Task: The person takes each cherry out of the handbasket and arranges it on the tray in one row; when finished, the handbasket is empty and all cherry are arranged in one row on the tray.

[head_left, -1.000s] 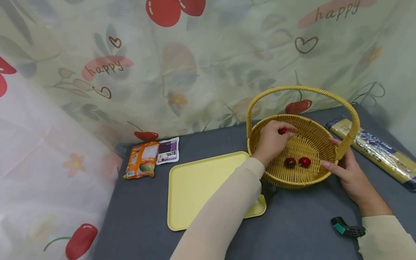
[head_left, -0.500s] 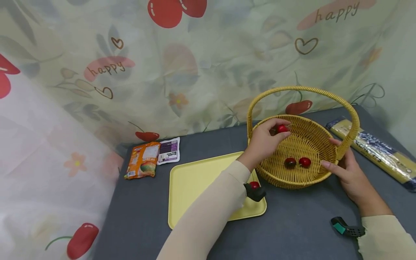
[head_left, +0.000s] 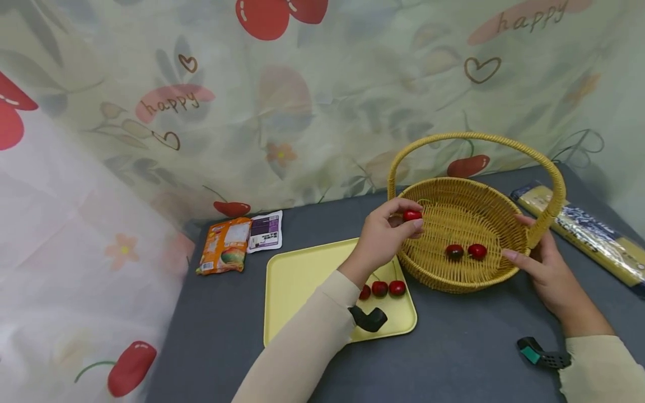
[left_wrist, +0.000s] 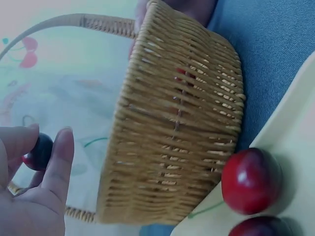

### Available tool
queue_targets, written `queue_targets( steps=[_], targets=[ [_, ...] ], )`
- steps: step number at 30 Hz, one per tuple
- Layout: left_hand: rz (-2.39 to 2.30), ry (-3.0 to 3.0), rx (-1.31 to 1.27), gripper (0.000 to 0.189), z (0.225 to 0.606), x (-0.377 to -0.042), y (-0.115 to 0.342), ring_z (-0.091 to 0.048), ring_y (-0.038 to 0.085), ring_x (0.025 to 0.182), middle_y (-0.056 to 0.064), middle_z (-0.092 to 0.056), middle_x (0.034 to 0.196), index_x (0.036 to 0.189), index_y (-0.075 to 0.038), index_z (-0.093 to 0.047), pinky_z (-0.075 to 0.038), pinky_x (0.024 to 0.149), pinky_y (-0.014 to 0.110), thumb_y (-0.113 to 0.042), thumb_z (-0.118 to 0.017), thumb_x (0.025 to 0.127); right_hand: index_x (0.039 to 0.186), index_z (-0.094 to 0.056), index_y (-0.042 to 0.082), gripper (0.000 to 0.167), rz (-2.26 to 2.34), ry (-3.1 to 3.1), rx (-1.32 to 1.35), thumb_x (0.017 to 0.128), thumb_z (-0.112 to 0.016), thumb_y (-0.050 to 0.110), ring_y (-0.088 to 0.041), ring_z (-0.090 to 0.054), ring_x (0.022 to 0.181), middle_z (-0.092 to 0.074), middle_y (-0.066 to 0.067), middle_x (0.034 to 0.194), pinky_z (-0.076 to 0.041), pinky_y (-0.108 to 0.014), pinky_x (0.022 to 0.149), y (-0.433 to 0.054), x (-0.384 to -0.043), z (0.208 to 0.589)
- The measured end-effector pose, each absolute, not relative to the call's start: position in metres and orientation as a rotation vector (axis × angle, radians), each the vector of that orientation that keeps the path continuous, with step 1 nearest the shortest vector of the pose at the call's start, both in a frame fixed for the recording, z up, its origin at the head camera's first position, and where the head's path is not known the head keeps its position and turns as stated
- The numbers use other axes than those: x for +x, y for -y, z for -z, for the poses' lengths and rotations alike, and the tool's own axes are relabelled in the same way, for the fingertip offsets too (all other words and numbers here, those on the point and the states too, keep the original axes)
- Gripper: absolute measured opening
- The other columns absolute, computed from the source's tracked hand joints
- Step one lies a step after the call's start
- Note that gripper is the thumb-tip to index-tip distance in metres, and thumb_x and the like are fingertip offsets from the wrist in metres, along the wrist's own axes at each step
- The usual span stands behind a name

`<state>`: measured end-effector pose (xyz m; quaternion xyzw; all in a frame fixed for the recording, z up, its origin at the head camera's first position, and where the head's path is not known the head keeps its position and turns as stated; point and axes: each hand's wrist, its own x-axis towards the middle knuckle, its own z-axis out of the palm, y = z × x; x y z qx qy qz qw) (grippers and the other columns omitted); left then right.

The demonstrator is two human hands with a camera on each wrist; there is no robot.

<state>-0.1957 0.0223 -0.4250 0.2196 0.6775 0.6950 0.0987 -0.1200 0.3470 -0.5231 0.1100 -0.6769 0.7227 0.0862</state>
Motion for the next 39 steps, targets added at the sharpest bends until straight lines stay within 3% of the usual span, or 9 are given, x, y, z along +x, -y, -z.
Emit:
queue_targets(
  steps=[8, 10, 15, 18, 28, 39],
  targets=[
    [-2.084, -1.979, 0.581, 0.028, 0.428, -0.183, 0.007, -0.077, 0.022, 0.094, 0.009, -0.068, 0.115, 0.133, 0.001, -0.069, -0.06, 0.092, 0.055, 0.002, -0.071, 0.105, 0.17, -0.028, 0.013, 0.073, -2.169, 2.003, 0.349, 0.106, -0.054, -0.013, -0.011, -0.054, 0.132, -0.048, -0.006, 0.15, -0.043, -0.017, 0.097, -0.347, -0.119, 0.522],
    [-2.081, -1.992, 0.568, 0.03, 0.432, -0.18, 0.015, -0.077, 0.023, 0.094, 0.01, -0.069, 0.115, 0.134, 0.003, -0.068, -0.061, 0.091, 0.052, 0.003, -0.072, 0.104, 0.17, -0.028, 0.013, 0.073, -2.171, 1.995, 0.35, 0.106, -0.054, -0.013, -0.011, -0.054, 0.132, -0.048, -0.006, 0.15, -0.043, -0.017, 0.097, -0.347, -0.119, 0.522],
    [-2.019, -2.103, 0.547, 0.028, 0.443, -0.171, 0.034, -0.074, 0.023, 0.096, 0.007, -0.07, 0.116, 0.131, -0.001, -0.072, -0.061, 0.091, 0.055, -0.003, -0.076, 0.103, 0.17, -0.028, 0.013, 0.073, -2.167, 1.996, 0.344, 0.106, -0.054, -0.013, -0.011, -0.053, 0.132, -0.047, -0.006, 0.15, -0.042, -0.017, 0.097, -0.348, -0.119, 0.522],
    [-1.971, -2.167, 0.507, 0.027, 0.451, -0.165, 0.046, -0.074, 0.022, 0.096, 0.006, -0.07, 0.118, 0.129, -0.005, -0.074, -0.058, 0.09, 0.064, -0.005, -0.079, 0.102, 0.17, -0.028, 0.014, 0.073, -2.161, 2.014, 0.333, 0.107, -0.055, -0.012, -0.011, -0.052, 0.133, -0.046, -0.006, 0.151, -0.042, -0.017, 0.097, -0.348, -0.12, 0.523],
    [-2.011, -2.152, 0.416, 0.036, 0.471, -0.147, 0.082, -0.076, 0.026, 0.1, 0.012, -0.065, 0.124, 0.132, 0.004, -0.071, -0.062, 0.089, 0.038, 0.004, -0.08, 0.097, 0.17, -0.027, 0.015, 0.073, -2.153, 2.035, 0.312, 0.107, -0.055, -0.01, -0.013, -0.049, 0.135, -0.045, -0.005, 0.152, -0.04, -0.017, 0.098, -0.348, -0.12, 0.523],
    [-1.898, -2.338, 0.271, 0.03, 0.486, -0.129, 0.111, -0.071, 0.027, 0.103, 0.007, -0.073, 0.12, 0.127, -0.006, -0.077, -0.059, 0.082, 0.028, -0.006, -0.084, 0.098, 0.17, -0.027, 0.016, 0.073, -2.144, 2.048, 0.298, 0.107, -0.056, -0.009, -0.012, -0.05, 0.134, -0.045, -0.004, 0.153, -0.041, -0.017, 0.097, -0.348, -0.12, 0.523]
  ],
)
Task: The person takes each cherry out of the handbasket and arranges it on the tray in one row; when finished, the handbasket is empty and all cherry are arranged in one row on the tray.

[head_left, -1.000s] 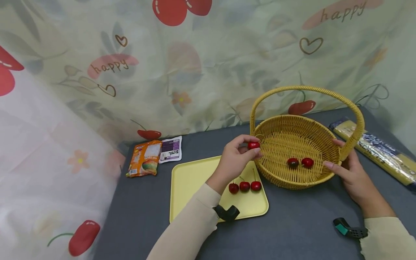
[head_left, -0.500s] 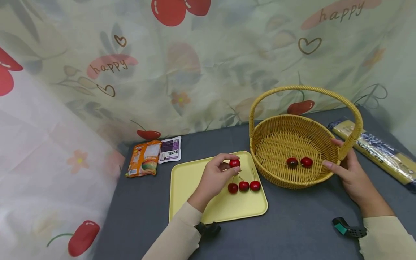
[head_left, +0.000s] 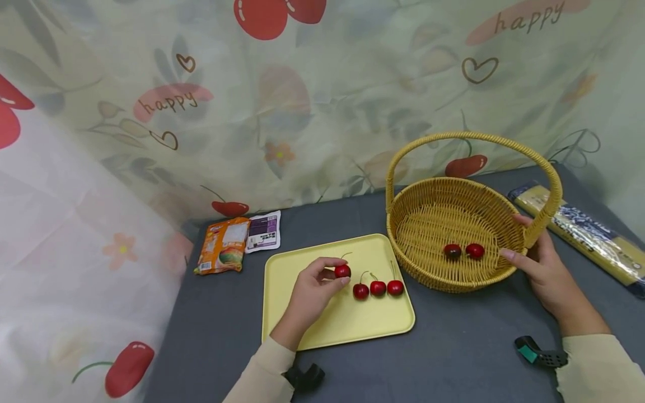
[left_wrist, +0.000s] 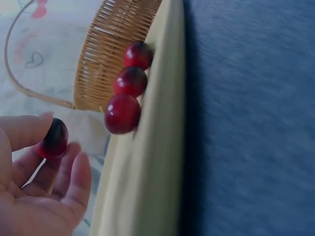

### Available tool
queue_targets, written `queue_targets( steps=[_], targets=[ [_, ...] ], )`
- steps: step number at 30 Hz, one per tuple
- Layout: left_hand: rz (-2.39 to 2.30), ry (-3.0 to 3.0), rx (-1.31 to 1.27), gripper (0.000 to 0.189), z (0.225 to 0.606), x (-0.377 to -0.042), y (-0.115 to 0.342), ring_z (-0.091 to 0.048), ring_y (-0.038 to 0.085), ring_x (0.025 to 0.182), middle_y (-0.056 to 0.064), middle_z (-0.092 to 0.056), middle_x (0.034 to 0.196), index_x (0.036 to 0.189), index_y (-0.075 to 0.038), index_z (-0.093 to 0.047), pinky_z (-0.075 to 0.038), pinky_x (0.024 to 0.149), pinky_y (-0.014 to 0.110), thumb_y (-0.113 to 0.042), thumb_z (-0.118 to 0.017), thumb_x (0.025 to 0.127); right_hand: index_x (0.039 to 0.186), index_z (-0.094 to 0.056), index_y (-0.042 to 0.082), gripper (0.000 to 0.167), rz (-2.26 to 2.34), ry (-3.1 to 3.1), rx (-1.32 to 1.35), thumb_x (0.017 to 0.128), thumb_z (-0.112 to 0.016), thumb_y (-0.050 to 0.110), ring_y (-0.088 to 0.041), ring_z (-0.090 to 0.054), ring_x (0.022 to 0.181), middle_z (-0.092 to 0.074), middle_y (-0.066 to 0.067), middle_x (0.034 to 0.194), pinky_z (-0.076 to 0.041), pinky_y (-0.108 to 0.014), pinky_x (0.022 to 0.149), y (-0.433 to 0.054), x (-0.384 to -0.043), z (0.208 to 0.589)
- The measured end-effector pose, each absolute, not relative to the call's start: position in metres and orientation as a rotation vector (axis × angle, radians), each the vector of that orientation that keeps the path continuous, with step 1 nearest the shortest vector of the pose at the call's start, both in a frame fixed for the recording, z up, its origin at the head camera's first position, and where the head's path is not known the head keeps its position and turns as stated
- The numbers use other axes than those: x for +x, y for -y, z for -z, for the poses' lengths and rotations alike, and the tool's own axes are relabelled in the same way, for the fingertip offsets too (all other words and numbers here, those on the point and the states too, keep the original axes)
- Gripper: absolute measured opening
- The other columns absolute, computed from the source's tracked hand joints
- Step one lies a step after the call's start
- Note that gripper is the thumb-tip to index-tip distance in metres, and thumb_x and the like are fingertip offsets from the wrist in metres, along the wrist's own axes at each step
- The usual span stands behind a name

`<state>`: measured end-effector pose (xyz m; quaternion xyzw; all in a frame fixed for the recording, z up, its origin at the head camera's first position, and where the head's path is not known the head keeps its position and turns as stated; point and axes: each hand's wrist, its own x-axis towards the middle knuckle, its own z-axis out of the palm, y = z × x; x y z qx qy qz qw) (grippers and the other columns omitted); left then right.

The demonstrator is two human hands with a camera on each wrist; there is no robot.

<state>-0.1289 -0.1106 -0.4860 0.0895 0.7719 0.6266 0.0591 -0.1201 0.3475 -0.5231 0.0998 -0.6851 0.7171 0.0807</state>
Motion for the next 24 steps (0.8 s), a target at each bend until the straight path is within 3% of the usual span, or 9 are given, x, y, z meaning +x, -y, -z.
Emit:
queue_targets(
  steps=[9, 15, 24],
  targets=[
    [-1.781, -2.473, 0.272, 0.027, 0.508, -0.12, 0.121, -0.069, 0.025, 0.098, 0.003, -0.071, 0.113, 0.12, -0.01, -0.08, -0.057, 0.083, 0.027, -0.008, -0.088, 0.094, 0.17, -0.027, 0.017, 0.073, -2.152, 2.049, 0.306, 0.108, -0.055, -0.009, -0.014, -0.048, 0.136, -0.044, -0.005, 0.154, -0.04, -0.017, 0.098, -0.348, -0.12, 0.523],
    [-1.65, -2.599, 0.362, 0.025, 0.516, -0.118, 0.125, -0.063, 0.021, 0.09, -0.004, -0.07, 0.106, 0.116, -0.015, -0.082, -0.052, 0.076, 0.028, -0.01, -0.09, 0.092, 0.17, -0.027, 0.016, 0.073, -2.163, 2.037, 0.308, 0.108, -0.055, -0.009, -0.012, -0.05, 0.135, -0.044, -0.005, 0.153, -0.041, -0.017, 0.098, -0.348, -0.12, 0.522],
    [-1.517, -2.649, 0.405, 0.024, 0.52, -0.116, 0.126, -0.058, 0.019, 0.087, -0.011, -0.069, 0.105, 0.116, -0.02, -0.082, -0.05, 0.075, 0.031, -0.019, -0.09, 0.094, 0.169, -0.027, 0.013, 0.072, -2.175, 2.007, 0.329, 0.107, -0.055, -0.011, -0.012, -0.052, 0.134, -0.047, -0.006, 0.152, -0.042, -0.017, 0.098, -0.347, -0.12, 0.522]
  ],
)
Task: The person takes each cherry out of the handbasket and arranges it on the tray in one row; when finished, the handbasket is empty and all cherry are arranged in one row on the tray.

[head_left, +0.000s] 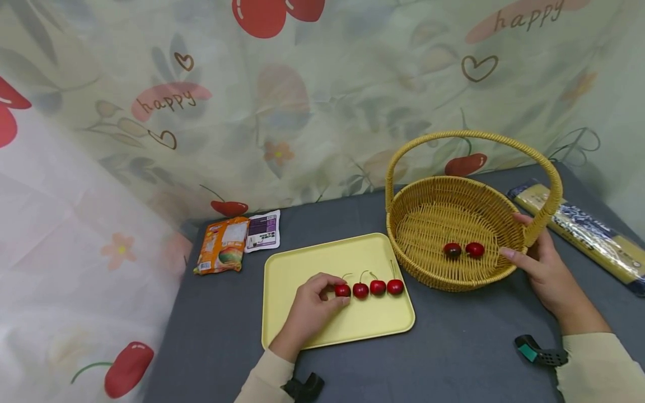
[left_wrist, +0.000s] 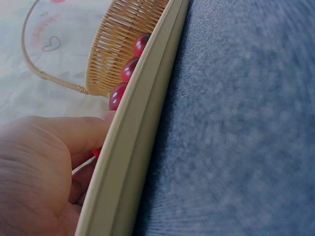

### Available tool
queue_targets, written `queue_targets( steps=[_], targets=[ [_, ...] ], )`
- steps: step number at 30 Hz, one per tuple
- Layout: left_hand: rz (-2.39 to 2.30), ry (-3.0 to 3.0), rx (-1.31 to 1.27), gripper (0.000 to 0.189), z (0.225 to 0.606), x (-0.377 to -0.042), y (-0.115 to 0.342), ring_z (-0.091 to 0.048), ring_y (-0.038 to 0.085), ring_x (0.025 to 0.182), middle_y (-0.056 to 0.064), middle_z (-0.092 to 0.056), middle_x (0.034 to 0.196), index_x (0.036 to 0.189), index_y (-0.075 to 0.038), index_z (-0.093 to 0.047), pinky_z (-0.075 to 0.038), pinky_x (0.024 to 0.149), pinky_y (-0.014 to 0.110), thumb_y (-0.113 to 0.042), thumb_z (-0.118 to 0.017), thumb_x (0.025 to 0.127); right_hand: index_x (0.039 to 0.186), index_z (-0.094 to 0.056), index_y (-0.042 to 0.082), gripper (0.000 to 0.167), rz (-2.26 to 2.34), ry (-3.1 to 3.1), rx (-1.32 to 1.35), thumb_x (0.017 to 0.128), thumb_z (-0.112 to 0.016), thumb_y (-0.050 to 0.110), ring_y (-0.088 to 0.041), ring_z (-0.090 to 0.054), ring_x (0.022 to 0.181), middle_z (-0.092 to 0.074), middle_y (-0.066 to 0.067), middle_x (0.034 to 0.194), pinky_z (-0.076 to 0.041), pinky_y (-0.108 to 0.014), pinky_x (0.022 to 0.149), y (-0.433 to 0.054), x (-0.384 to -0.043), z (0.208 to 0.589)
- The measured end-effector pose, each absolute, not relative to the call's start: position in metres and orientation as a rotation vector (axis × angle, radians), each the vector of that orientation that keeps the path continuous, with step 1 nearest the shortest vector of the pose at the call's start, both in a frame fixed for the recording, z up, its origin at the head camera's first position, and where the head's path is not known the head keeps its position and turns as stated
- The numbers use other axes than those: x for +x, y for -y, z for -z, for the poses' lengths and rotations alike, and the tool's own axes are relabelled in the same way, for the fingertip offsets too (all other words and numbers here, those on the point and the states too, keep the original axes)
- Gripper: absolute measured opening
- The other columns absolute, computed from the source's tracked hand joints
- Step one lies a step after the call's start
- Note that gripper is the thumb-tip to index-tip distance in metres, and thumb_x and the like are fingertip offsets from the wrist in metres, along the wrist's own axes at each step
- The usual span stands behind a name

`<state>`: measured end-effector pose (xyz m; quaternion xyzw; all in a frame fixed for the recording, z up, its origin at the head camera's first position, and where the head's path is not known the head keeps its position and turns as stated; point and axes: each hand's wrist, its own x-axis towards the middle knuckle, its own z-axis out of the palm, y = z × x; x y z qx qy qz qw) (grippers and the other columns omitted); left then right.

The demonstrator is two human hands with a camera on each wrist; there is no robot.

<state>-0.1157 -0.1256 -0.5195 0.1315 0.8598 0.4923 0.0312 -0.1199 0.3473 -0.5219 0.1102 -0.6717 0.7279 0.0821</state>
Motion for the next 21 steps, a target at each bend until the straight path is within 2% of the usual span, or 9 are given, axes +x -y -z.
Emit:
queue_targets(
  steps=[15, 21],
  targets=[
    [-1.493, -2.683, 0.453, 0.024, 0.5188, -0.1144, 0.1234, -0.058, 0.018, 0.091, -0.012, -0.068, 0.104, 0.116, -0.021, -0.081, -0.05, 0.079, 0.032, -0.02, -0.091, 0.094, 0.169, -0.028, 0.014, 0.072, -2.181, 2.002, 0.334, 0.107, -0.054, -0.011, -0.012, -0.052, 0.134, -0.046, -0.007, 0.152, -0.042, -0.018, 0.098, -0.3482, -0.1204, 0.523],
    [-1.481, -2.688, 0.459, 0.029, 0.52, -0.1136, 0.1229, -0.059, 0.018, 0.094, -0.012, -0.069, 0.108, 0.122, -0.018, -0.081, -0.051, 0.081, 0.033, -0.023, -0.09, 0.094, 0.169, -0.028, 0.014, 0.072, -2.17, 2.016, 0.33, 0.107, -0.054, -0.011, -0.012, -0.052, 0.133, -0.046, -0.006, 0.152, -0.042, -0.018, 0.097, -0.3484, -0.1199, 0.5233]
  ],
)
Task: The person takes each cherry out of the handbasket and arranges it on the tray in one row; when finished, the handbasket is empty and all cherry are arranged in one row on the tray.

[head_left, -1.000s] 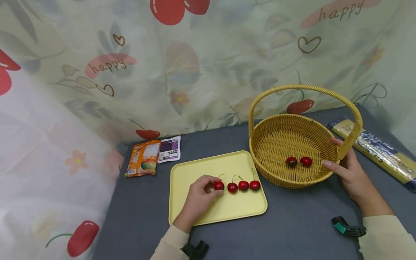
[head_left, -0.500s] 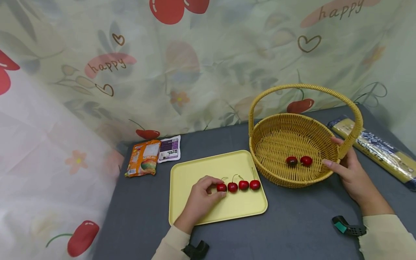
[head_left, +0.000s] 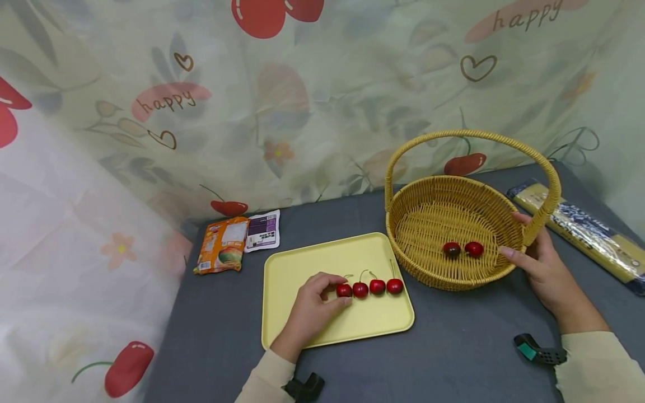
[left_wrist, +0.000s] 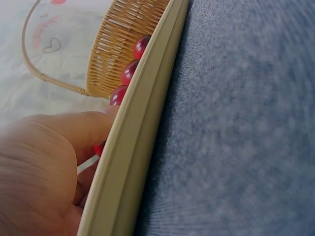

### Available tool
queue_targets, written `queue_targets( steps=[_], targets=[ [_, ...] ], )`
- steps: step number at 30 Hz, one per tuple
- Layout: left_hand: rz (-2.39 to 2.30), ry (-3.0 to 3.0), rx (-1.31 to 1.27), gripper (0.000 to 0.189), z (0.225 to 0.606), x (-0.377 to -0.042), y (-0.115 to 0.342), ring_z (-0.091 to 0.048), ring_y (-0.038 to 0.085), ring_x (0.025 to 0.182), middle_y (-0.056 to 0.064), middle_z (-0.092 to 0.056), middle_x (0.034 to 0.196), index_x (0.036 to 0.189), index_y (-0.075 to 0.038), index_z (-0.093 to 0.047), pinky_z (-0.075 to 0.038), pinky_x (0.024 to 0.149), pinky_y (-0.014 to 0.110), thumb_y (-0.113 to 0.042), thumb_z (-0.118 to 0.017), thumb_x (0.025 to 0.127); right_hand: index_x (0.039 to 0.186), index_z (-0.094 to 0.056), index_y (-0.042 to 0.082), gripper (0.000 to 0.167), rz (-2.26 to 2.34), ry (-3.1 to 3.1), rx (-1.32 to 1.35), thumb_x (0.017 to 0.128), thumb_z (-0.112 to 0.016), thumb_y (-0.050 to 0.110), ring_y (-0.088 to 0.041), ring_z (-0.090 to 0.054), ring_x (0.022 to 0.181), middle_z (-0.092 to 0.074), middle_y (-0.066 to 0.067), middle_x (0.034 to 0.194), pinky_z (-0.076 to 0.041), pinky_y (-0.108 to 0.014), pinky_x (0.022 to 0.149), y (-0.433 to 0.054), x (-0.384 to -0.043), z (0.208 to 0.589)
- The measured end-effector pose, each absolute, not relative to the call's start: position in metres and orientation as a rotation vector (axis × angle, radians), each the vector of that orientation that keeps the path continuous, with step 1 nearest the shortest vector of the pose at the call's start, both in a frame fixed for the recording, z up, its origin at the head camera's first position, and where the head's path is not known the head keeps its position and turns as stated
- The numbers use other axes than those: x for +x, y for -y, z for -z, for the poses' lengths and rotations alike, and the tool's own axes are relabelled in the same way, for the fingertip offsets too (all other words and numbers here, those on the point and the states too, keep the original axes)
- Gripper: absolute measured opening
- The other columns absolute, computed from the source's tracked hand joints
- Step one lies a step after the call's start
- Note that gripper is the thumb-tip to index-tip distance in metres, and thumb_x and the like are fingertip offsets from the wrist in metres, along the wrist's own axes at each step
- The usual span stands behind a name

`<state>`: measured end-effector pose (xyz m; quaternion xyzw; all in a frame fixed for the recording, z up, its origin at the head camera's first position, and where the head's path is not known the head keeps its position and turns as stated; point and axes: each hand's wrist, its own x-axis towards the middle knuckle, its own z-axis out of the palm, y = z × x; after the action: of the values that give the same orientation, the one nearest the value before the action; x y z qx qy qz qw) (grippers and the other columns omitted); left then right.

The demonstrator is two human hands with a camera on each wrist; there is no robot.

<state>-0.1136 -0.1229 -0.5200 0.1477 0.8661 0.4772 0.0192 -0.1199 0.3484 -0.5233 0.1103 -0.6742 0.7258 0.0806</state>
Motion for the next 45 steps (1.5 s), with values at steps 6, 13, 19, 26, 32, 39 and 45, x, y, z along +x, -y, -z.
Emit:
queue_targets(
  steps=[6, 13, 19, 26, 32, 39, 45],
  targets=[
    [-1.581, -2.651, 0.403, 0.028, 0.522, -0.114, 0.123, -0.064, 0.017, 0.099, -0.008, -0.069, 0.109, 0.124, -0.017, -0.079, -0.053, 0.083, 0.033, -0.031, -0.083, 0.101, 0.17, -0.027, 0.015, 0.073, -2.167, 2.021, 0.323, 0.107, -0.054, -0.01, -0.012, -0.051, 0.134, -0.046, -0.006, 0.152, -0.042, -0.017, 0.097, -0.349, -0.119, 0.524],
    [-1.837, -2.52, 0.203, 0.03, 0.514, -0.117, 0.123, -0.065, 0.025, 0.098, 0.003, -0.073, 0.114, 0.126, -0.012, -0.078, -0.054, 0.083, 0.032, -0.036, -0.066, 0.112, 0.17, -0.027, 0.015, 0.073, -2.149, 2.051, 0.304, 0.108, -0.055, -0.009, -0.015, -0.049, 0.135, -0.044, -0.006, 0.153, -0.041, -0.017, 0.098, -0.349, -0.12, 0.524],
    [-2.018, -2.374, 0.139, 0.048, 0.5, -0.121, 0.12, -0.066, 0.035, 0.105, 0.013, -0.074, 0.124, 0.129, -0.005, -0.075, -0.057, 0.081, 0.036, -0.044, -0.05, 0.117, 0.17, -0.027, 0.014, 0.072, -2.145, 2.044, 0.318, 0.108, -0.055, -0.01, -0.014, -0.05, 0.134, -0.045, -0.006, 0.152, -0.041, -0.017, 0.098, -0.349, -0.12, 0.523],
    [-2.113, -2.211, 0.275, 0.059, 0.475, -0.125, 0.111, -0.065, 0.038, 0.112, 0.016, -0.07, 0.131, 0.14, -0.003, -0.068, -0.058, 0.085, 0.04, -0.048, -0.036, 0.12, 0.17, -0.027, 0.014, 0.072, -2.149, 2.036, 0.331, 0.108, -0.054, -0.01, -0.013, -0.05, 0.134, -0.045, -0.006, 0.152, -0.042, -0.017, 0.098, -0.349, -0.12, 0.523],
    [-2.083, -2.112, 0.476, 0.065, 0.452, -0.134, 0.093, -0.065, 0.039, 0.116, 0.016, -0.068, 0.137, 0.148, 0.0, -0.061, -0.058, 0.087, 0.04, -0.051, -0.03, 0.119, 0.17, -0.027, 0.014, 0.072, -2.157, 2.028, 0.336, 0.108, -0.054, -0.01, -0.013, -0.05, 0.135, -0.045, -0.006, 0.153, -0.041, -0.017, 0.098, -0.349, -0.119, 0.523],
    [-2.063, -2.01, 0.656, 0.071, 0.43, -0.146, 0.063, -0.065, 0.04, 0.118, 0.019, -0.067, 0.139, 0.151, -0.001, -0.058, -0.058, 0.086, 0.039, -0.055, -0.028, 0.118, 0.17, -0.027, 0.014, 0.072, -2.142, 2.045, 0.322, 0.108, -0.054, -0.009, -0.015, -0.048, 0.136, -0.044, -0.006, 0.153, -0.041, -0.017, 0.098, -0.349, -0.12, 0.524],
    [-2.001, -1.966, 0.744, 0.08, 0.421, -0.154, 0.037, -0.065, 0.04, 0.119, 0.019, -0.066, 0.14, 0.152, -0.001, -0.056, -0.058, 0.088, 0.04, -0.065, -0.029, 0.115, 0.17, -0.027, 0.015, 0.072, -2.141, 2.05, 0.318, 0.108, -0.055, -0.009, -0.017, -0.046, 0.137, -0.042, -0.006, 0.154, -0.04, -0.017, 0.098, -0.349, -0.119, 0.523]
  ],
)
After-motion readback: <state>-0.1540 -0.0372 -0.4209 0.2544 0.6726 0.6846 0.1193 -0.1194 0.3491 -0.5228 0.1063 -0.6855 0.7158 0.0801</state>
